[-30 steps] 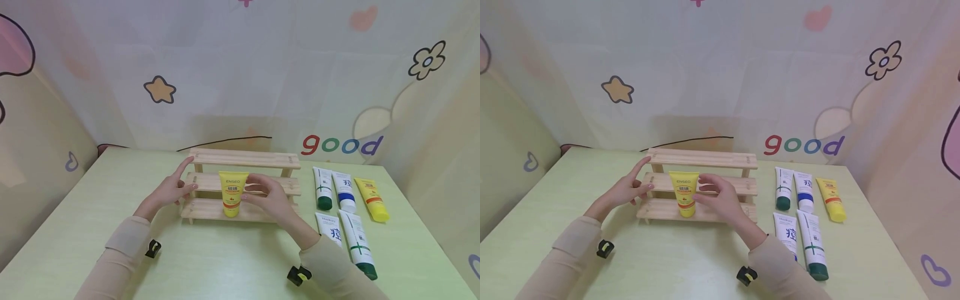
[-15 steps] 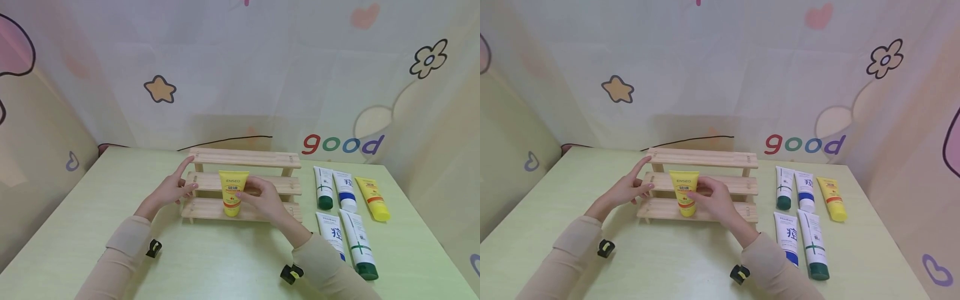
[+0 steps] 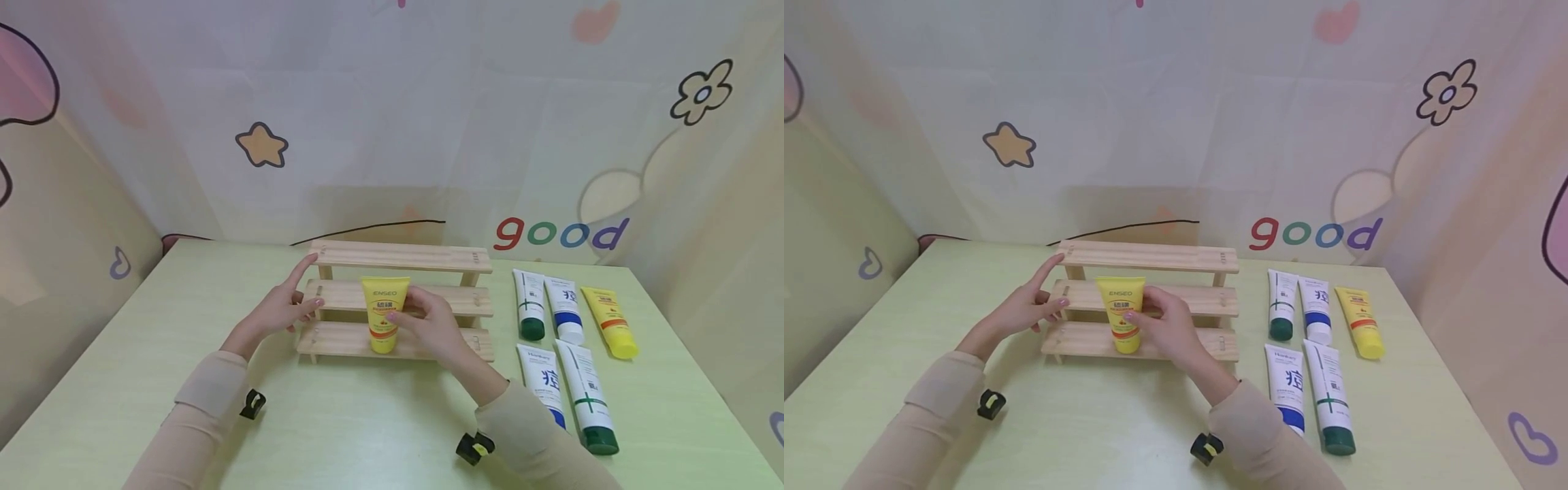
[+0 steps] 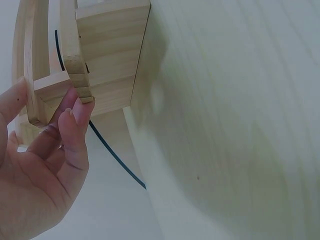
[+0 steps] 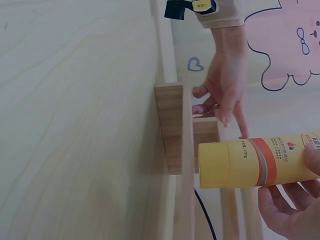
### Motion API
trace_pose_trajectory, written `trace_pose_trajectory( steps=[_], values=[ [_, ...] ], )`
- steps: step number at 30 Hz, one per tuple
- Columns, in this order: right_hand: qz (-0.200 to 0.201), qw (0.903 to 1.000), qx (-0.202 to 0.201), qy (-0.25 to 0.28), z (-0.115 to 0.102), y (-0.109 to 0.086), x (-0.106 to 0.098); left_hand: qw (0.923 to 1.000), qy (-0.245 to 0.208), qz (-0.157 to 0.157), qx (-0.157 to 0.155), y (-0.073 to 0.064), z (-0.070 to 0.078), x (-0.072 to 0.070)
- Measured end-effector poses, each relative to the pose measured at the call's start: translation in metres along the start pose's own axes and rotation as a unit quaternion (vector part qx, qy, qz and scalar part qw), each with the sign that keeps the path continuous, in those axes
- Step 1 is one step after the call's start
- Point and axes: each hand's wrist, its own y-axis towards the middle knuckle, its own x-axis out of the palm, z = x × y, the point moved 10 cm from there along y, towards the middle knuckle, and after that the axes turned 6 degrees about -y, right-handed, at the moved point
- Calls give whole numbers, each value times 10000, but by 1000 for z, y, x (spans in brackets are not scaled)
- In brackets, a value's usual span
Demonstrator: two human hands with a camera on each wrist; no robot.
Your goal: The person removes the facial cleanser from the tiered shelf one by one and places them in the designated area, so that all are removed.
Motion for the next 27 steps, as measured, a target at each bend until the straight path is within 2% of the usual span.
trace_pose_trajectory(
  steps=[8, 12, 27],
  values=[
    [-30, 9995, -302, 31, -13, -14, -23, 10000, -15, 24, 25, 1, -1, -1],
    [-1, 9996, -266, -55, -10, -24, -41, 10000, 6, 32, -5, 1, -2, -1],
    [741, 9938, 100, -821, 3, -73, -133, 10000, 58, 21, 49, 1, -1, -1]
  ],
)
